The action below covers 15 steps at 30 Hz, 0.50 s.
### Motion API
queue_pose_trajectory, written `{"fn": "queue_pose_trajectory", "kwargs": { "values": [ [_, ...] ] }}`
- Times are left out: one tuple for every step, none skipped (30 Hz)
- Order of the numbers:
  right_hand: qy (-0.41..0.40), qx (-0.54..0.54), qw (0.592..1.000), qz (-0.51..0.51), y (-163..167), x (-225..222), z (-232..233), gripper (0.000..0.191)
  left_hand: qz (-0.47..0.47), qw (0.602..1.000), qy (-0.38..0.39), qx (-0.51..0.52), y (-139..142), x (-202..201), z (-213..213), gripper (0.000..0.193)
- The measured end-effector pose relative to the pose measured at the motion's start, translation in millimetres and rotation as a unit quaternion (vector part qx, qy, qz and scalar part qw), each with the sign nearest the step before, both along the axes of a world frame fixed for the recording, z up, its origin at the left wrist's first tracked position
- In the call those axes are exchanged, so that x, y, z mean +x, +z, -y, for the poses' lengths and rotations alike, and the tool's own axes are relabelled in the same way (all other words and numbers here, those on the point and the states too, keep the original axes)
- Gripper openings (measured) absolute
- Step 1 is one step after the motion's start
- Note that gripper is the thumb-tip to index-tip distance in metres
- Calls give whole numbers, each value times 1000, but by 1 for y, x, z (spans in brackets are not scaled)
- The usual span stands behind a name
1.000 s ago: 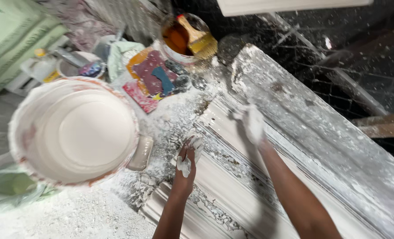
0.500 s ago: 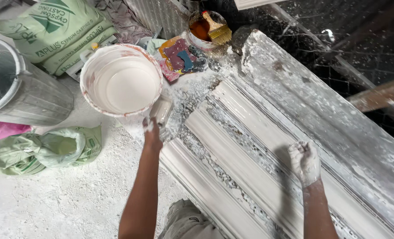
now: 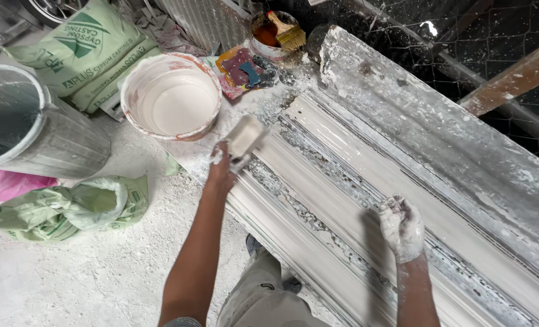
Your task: The person scoops white gypsum casting powder from a woven sack into a plastic bowl, adds water, and mixes the plaster into a slurry by hand. They then apply the slurry with their hand and a sponge onto decorative gypsum molding pieces laid on the workbench.
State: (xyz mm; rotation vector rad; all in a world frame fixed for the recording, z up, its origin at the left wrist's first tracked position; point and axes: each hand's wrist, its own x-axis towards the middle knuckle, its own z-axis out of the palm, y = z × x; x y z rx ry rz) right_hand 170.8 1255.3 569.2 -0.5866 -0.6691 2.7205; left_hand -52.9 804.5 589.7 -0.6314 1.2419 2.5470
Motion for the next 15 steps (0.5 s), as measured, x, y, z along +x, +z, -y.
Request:
{"fn": "queue_pose_trajectory", "kwargs": {
  "values": [
    [-5,2,1000,8,3,-2,5,17,-103,991,-33,73,18,0,-5,54],
    [-1,-18,1000,-7,7,-5,10,17,-127,986,-47,96,34,-2,-4,56],
    [6,-36,999,-18,13,-8,14,17,-146,980,-58,121,47,-6,-2,58],
    [17,-55,998,-30,18,-15,18,17,-157,980,-48,111,59,-14,8,55],
    [28,-47,998,-23,24,-25,24,17,-170,980,-37,101,70,-25,21,54],
    [39,-40,998,-16,29,-34,32,16,-188,980,-14,70,79,-36,36,50],
    [52,-35,998,-9,33,-46,44,16,-207,978,10,37,86,-48,56,47],
    [62,-74,995,-31,36,-62,57,16,-229,973,33,4,93,-65,77,44],
    [72,-112,990,-54,39,-81,72,15,-258,962,45,-77,98,-82,98,42],
    [81,-151,982,-75,42,-97,87,14,-281,945,57,-158,99,-97,119,41],
    [92,-146,983,-63,45,-112,102,15,-299,921,67,-238,95,-107,136,40],
    [102,-139,984,-51,47,-128,118,16,-288,908,54,-300,90,-118,149,39],
    [111,-132,984,-40,49,-143,133,16,-276,890,41,-360,84,-128,160,39],
    [114,-100,988,-18,50,-156,147,17,-262,869,26,-418,79,-136,168,39],
    [116,-67,991,3,51,-168,160,17,-285,803,36,-523,72,-141,172,42]
  ]
}}
